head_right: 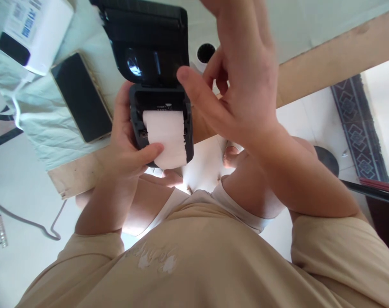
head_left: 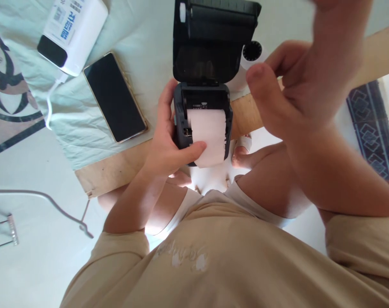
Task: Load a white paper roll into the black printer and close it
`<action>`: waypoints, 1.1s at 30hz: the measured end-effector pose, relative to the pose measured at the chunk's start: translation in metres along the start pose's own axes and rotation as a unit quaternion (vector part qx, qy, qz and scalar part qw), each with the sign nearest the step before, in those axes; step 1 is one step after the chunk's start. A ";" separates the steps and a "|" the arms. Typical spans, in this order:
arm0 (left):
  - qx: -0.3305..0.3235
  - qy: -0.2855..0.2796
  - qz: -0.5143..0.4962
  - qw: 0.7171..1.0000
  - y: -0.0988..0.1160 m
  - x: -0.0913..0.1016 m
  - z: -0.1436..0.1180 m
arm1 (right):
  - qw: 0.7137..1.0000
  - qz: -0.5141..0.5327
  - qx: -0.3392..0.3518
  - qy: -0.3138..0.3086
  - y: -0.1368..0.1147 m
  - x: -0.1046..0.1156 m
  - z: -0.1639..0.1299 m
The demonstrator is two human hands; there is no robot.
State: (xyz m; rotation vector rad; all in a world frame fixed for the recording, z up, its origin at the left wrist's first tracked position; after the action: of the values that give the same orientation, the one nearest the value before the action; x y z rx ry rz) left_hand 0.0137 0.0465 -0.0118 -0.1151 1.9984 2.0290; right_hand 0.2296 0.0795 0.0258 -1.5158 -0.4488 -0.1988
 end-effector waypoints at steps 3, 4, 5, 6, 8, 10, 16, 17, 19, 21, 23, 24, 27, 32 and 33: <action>-0.031 -0.032 -0.004 0.999 -0.003 0.004 0.001 | 0.987 -0.050 0.104 0.109 -0.010 0.003 -0.002; -0.038 -0.042 -0.003 0.998 -0.005 0.006 0.001 | 0.981 -0.067 0.145 0.112 -0.014 0.002 -0.003; -0.042 -0.049 -0.002 0.998 -0.008 0.009 0.002 | 0.976 -0.083 0.179 0.097 -0.016 0.000 -0.004; -0.045 -0.050 -0.002 0.998 -0.011 0.011 0.002 | 0.973 -0.095 0.199 0.073 -0.018 -0.001 -0.005; -0.044 -0.041 -0.003 0.998 -0.014 0.015 0.003 | 0.968 -0.114 0.219 0.039 -0.018 -0.004 -0.006; -0.046 -0.031 -0.007 0.998 -0.014 0.015 0.002 | 0.970 -0.121 0.210 0.014 -0.016 -0.006 -0.006; 0.000 -0.026 0.005 1.000 -0.007 0.009 0.001 | 0.972 -0.146 0.176 -0.059 -0.007 -0.010 -0.006; 0.003 -0.024 0.008 1.000 -0.007 0.009 0.002 | 0.972 -0.145 0.174 -0.060 -0.006 -0.010 -0.006; -0.015 -0.034 0.001 0.999 -0.010 0.009 0.003 | 0.972 -0.137 0.184 -0.059 -0.005 -0.011 -0.006; -0.038 -0.041 -0.031 0.998 -0.012 0.008 0.003 | 0.970 -0.132 0.197 -0.060 -0.005 -0.012 -0.007; -0.039 -0.029 -0.073 0.996 -0.012 0.004 0.003 | 0.970 -0.136 0.193 -0.059 -0.004 -0.015 -0.007; -0.036 -0.020 -0.089 0.995 -0.011 0.001 0.003 | 0.974 -0.133 0.179 -0.051 -0.004 -0.016 -0.007; -0.043 0.012 -0.116 0.992 -0.006 -0.006 0.003 | 0.991 -0.088 0.094 -0.017 -0.003 -0.019 -0.007; -0.041 0.023 -0.127 0.991 0.001 -0.010 0.004 | 0.996 0.000 0.006 -0.087 0.002 -0.024 -0.006; -0.039 0.018 -0.128 0.991 0.003 -0.009 0.004 | 0.994 0.016 0.002 -0.106 0.004 -0.026 -0.006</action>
State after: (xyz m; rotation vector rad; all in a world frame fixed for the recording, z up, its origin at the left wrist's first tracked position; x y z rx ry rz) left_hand 0.0220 0.0491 -0.0069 -0.4050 1.8185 1.9524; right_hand 0.2088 0.0699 0.0120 -1.5455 -0.5926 -0.0099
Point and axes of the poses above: each hand's wrist, its own z-axis towards the middle knuckle, its own x-axis out of the back of the hand, y = z × x, the point moved 2 cm from there along z, towards the middle knuckle, and after that the axes turned 13 degrees about -x, right-handed, at the moved point
